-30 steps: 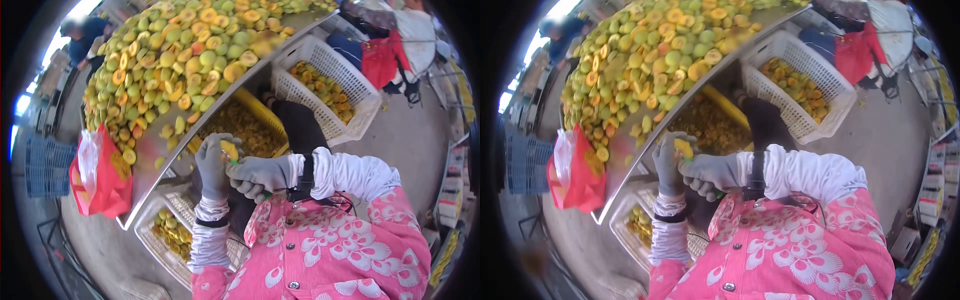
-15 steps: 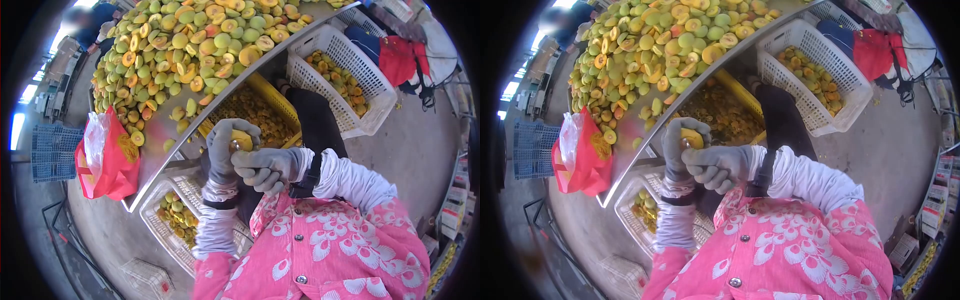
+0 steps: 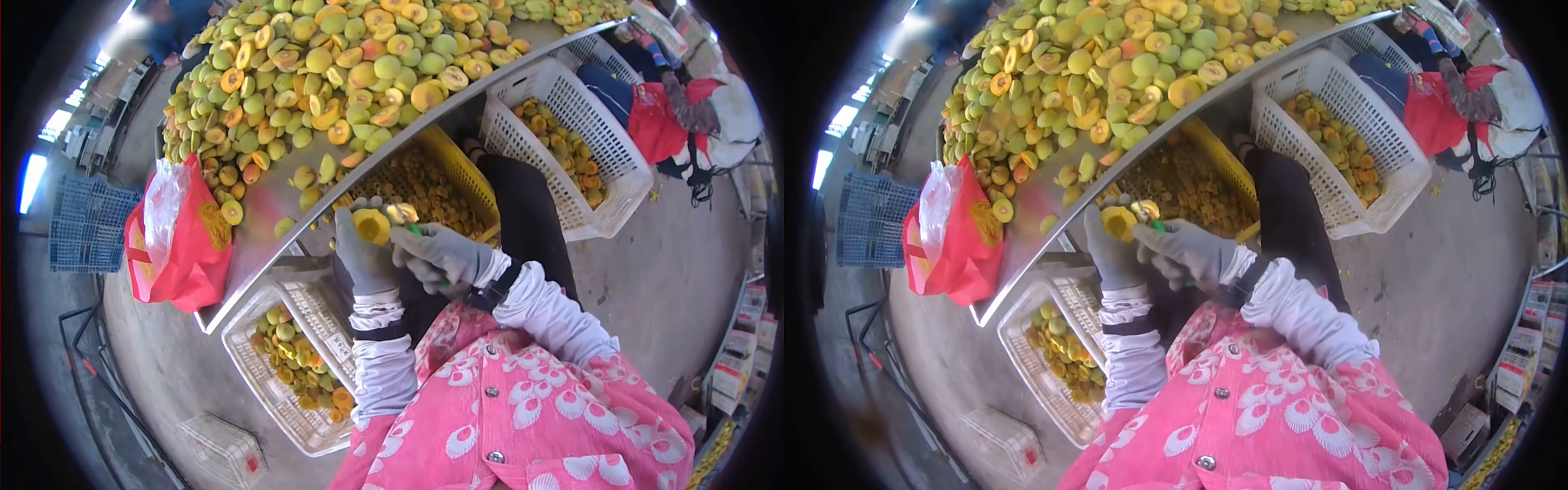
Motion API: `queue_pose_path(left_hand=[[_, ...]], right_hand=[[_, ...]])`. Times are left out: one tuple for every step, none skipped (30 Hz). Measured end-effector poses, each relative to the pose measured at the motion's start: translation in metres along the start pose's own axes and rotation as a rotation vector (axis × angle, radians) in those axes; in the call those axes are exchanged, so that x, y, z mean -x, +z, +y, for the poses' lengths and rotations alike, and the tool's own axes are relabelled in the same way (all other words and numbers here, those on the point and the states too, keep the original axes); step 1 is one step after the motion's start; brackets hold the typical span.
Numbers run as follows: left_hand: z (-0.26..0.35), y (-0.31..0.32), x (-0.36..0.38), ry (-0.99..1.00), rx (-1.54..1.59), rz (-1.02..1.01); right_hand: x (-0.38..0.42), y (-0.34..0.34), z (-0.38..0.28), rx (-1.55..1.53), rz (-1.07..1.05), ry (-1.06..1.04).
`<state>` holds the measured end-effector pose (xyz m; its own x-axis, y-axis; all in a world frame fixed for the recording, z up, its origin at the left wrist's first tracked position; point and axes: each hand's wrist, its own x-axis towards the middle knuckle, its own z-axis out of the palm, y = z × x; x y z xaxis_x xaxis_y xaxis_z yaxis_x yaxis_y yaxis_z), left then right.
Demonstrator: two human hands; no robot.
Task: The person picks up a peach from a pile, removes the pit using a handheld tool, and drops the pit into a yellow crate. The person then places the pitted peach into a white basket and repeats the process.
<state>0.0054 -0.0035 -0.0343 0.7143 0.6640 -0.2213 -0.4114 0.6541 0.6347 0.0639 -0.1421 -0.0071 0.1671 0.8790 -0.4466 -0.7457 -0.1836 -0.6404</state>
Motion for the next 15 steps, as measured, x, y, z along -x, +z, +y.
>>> queue_pose_path(left_hand=[[0.001,0.001,0.006,0.203,-0.444,-0.036],[0.002,0.000,0.006,0.207,-0.436,-0.035],[0.003,-0.003,0.006,0.165,-0.336,-0.047],[0.004,-0.001,0.006,0.123,-0.237,-0.062],[0.004,0.000,0.007,0.124,-0.229,-0.064],[0.004,0.001,0.010,0.273,-0.501,-0.088],[0.005,0.002,0.011,0.424,-0.775,-0.108],[0.004,0.000,0.011,0.430,-0.772,-0.102],[0.001,-0.004,0.009,0.371,-0.653,-0.067],[-0.001,-0.006,0.008,0.312,-0.536,-0.034],[-0.002,-0.008,0.008,0.317,-0.538,-0.029],[-0.004,-0.009,0.008,0.302,-0.511,0.013],[-0.003,-0.006,0.009,0.286,-0.483,0.056],[-0.003,-0.004,0.011,0.291,-0.483,0.061],[-0.003,-0.003,0.012,0.259,-0.429,0.083]], right_hand=[[-0.008,-0.003,0.001,0.156,0.146,-0.040],[-0.016,-0.005,0.005,0.165,0.147,-0.039],[-0.023,-0.008,0.011,0.619,0.344,-0.254],[-0.025,-0.008,0.011,1.076,0.537,-0.471],[-0.025,-0.009,0.010,1.094,0.516,-0.478],[-0.024,-0.009,0.012,1.100,0.514,-0.478],[-0.023,-0.005,0.011,1.122,0.548,-0.483],[-0.022,-0.003,0.011,1.143,0.580,-0.487],[-0.025,-0.002,0.012,1.147,0.573,-0.489],[-0.028,-0.003,0.014,1.173,0.602,-0.463],[-0.031,-0.002,0.016,1.197,0.632,-0.436],[-0.033,-0.003,0.017,1.198,0.624,-0.440],[-0.032,-0.003,0.018,1.197,0.602,-0.448],[-0.033,-0.003,0.019,1.199,0.579,-0.455],[-0.034,-0.002,0.020,1.203,0.572,-0.455]])
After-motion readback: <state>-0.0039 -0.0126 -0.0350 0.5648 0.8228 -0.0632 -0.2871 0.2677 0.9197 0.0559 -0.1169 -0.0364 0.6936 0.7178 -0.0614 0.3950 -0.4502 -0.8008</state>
